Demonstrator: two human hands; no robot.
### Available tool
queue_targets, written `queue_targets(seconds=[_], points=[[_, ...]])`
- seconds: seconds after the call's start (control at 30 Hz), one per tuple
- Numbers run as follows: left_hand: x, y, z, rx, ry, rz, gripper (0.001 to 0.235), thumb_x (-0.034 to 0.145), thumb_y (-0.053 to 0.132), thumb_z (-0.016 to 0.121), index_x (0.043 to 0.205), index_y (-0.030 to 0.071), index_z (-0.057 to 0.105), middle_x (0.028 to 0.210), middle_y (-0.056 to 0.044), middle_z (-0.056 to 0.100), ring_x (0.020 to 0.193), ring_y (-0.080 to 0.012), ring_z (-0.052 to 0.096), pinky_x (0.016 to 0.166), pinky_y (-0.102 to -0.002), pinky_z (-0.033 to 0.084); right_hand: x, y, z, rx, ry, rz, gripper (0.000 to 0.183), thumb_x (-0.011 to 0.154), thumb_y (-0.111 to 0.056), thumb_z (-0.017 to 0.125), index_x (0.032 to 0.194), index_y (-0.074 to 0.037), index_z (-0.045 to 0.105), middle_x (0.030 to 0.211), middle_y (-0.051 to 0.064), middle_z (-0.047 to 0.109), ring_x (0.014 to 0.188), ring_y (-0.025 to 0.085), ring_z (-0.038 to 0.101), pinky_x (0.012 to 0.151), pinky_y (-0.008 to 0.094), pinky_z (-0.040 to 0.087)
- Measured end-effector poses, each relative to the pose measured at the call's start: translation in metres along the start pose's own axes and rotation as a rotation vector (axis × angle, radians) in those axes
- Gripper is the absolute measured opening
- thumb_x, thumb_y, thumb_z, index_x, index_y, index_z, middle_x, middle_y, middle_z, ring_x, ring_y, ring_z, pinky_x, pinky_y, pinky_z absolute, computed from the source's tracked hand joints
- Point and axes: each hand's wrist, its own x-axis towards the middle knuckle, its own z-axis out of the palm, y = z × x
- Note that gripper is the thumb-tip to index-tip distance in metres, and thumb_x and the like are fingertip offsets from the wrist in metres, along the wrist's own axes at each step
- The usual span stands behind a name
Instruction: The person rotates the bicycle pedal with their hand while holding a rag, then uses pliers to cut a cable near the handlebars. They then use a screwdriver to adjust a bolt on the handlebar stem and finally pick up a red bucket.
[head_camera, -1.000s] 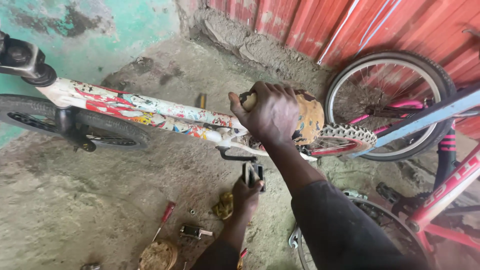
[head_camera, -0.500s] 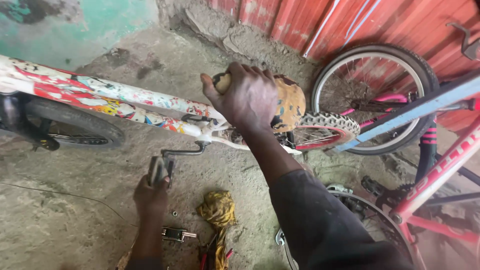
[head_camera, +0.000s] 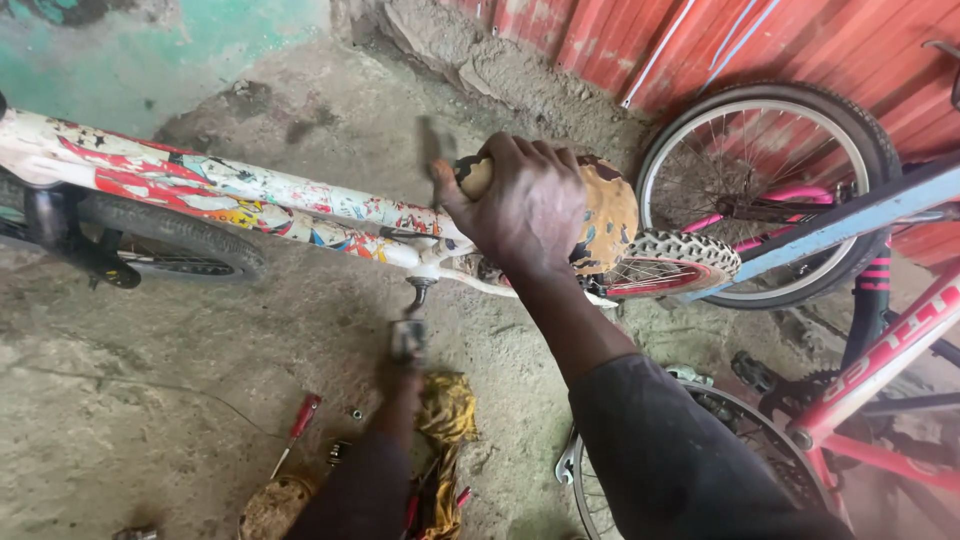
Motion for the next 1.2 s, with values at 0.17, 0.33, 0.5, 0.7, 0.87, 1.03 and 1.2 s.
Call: queue_targets(seconds=[0.17,0.33,0.5,0.7,0.87,1.03,1.2], points=[[0.060,-0.080,-0.078,-0.010,0.106,0.078,0.048,0.090,0.052,0.071,0.122,0.015,0.069,0.112,-0.012,0.075,0.114,-0.0352,0.070,0.098,-0.052,0.056,0.008,-0.004,-0.003,0.028,0.008,0.017,0.050,0.088,-0.064,0.068,0.074,-0.015,0.067,0.065,0.005,0.068,0.069,0.027,0.074,0.070,0.039,0.052],[-0.081,0.009,-0.111,-0.992,-0.085,0.392,0.036,0.074,0.007,0.088,0.105,0.004,0.070,0.084,-0.006,0.068,0.080,-0.0159,0.065,0.079,-0.034,0.051,0.009,-0.020,0.000,0.049,0.012,0.007,0.047,0.082,-0.060,0.072,0.074,-0.013,0.067,0.064,0.007,0.066,0.069,0.031,0.072,0.069,0.043,0.050],[-0.079,0.027,-0.117,-0.184,0.108,0.411,0.033,0.086,0.035,0.073,0.117,0.022,0.069,0.093,-0.012,0.075,0.089,-0.0385,0.074,0.075,-0.054,0.060,0.007,-0.015,0.006,0.031,-0.026,0.001,0.050,0.086,-0.065,0.069,0.075,-0.016,0.067,0.064,0.005,0.067,0.068,0.029,0.073,0.071,0.042,0.051],[0.122,-0.117,0.005,-0.077,0.562,0.767,0.033,0.076,0.032,0.076,0.093,0.005,0.067,0.074,-0.024,0.065,0.071,-0.0503,0.067,0.061,-0.060,0.050,0.014,-0.002,0.014,0.027,-0.038,0.008,0.055,0.096,-0.066,0.064,0.076,-0.015,0.069,0.065,0.006,0.068,0.067,0.028,0.073,0.069,0.040,0.051],[0.109,-0.112,0.078,0.179,0.348,0.382,0.032,0.087,0.024,0.066,0.111,0.003,0.066,0.091,-0.019,0.067,0.079,-0.0376,0.074,0.062,-0.048,0.061,0.015,0.003,0.013,-0.018,-0.075,0.014,0.053,0.093,-0.066,0.067,0.078,-0.016,0.070,0.065,0.006,0.068,0.070,0.030,0.074,0.069,0.042,0.052],[0.086,-0.145,0.019,-0.244,0.066,0.684,0.017,0.083,0.015,0.068,0.093,0.004,0.076,0.085,-0.006,0.075,0.072,-0.0201,0.065,0.070,-0.035,0.051,0.025,0.011,0.022,-0.104,-0.098,0.057,0.051,0.095,-0.060,0.071,0.073,-0.014,0.071,0.056,0.001,0.063,0.041,0.019,0.056,0.057,0.039,0.055],[0.056,-0.128,-0.008,-0.066,-0.082,0.165,0.088,0.085,0.073,0.068,0.142,0.008,0.050,0.138,-0.026,0.057,0.126,-0.0451,0.061,0.095,-0.059,0.059,0.022,0.003,0.007,0.003,-0.065,0.044,0.060,0.103,-0.069,0.052,0.081,-0.017,0.071,0.068,0.006,0.071,0.069,0.026,0.073,0.076,0.040,0.054]])
